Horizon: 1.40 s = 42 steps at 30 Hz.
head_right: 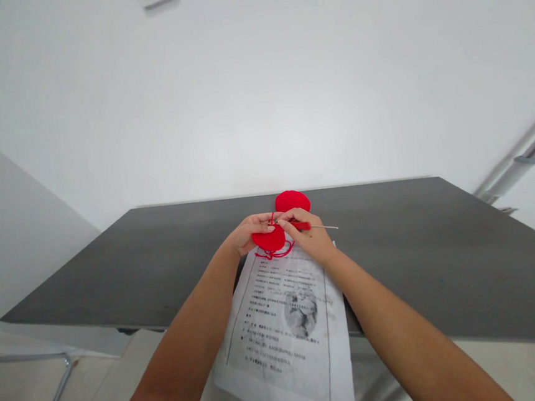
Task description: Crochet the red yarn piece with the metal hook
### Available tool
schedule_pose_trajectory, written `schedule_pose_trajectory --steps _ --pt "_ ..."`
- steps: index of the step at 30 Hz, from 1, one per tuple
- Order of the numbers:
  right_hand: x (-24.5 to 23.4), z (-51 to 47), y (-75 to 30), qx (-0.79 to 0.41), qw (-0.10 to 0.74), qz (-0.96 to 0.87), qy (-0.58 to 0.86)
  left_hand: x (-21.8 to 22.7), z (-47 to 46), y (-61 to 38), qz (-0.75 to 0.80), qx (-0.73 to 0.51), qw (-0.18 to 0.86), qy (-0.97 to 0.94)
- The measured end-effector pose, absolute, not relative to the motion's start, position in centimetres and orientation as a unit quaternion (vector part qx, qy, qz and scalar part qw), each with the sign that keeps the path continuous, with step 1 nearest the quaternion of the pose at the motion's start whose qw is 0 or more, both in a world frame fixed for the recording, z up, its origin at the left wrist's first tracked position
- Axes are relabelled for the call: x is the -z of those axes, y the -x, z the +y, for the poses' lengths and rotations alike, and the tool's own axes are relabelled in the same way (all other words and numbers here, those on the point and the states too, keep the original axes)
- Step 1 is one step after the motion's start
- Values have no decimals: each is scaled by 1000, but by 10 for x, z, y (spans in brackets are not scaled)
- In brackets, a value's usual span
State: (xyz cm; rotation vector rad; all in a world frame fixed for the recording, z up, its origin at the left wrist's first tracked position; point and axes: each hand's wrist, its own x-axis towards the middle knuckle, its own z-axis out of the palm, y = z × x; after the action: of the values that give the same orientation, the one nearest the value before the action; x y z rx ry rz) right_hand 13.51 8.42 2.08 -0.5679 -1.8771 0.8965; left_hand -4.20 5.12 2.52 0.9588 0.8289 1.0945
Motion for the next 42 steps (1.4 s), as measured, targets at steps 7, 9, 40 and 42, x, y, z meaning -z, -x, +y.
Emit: schedule_pose_trajectory --steps 7,9,40,42 --pt "-22 85 -135 -367 470 -776 206 -23 52 42 362 -501 663 -422" --pt "-21 85 -135 -363 473 -777 200 -23 52 41 363 -502 660 -424" --pt "-28 80 -136 -546 441 -688 186 -38 42 49 375 -506 639 -442" --pt "-27 81 -137 -553 436 -688 177 -38 42 49 372 -503 641 -445"
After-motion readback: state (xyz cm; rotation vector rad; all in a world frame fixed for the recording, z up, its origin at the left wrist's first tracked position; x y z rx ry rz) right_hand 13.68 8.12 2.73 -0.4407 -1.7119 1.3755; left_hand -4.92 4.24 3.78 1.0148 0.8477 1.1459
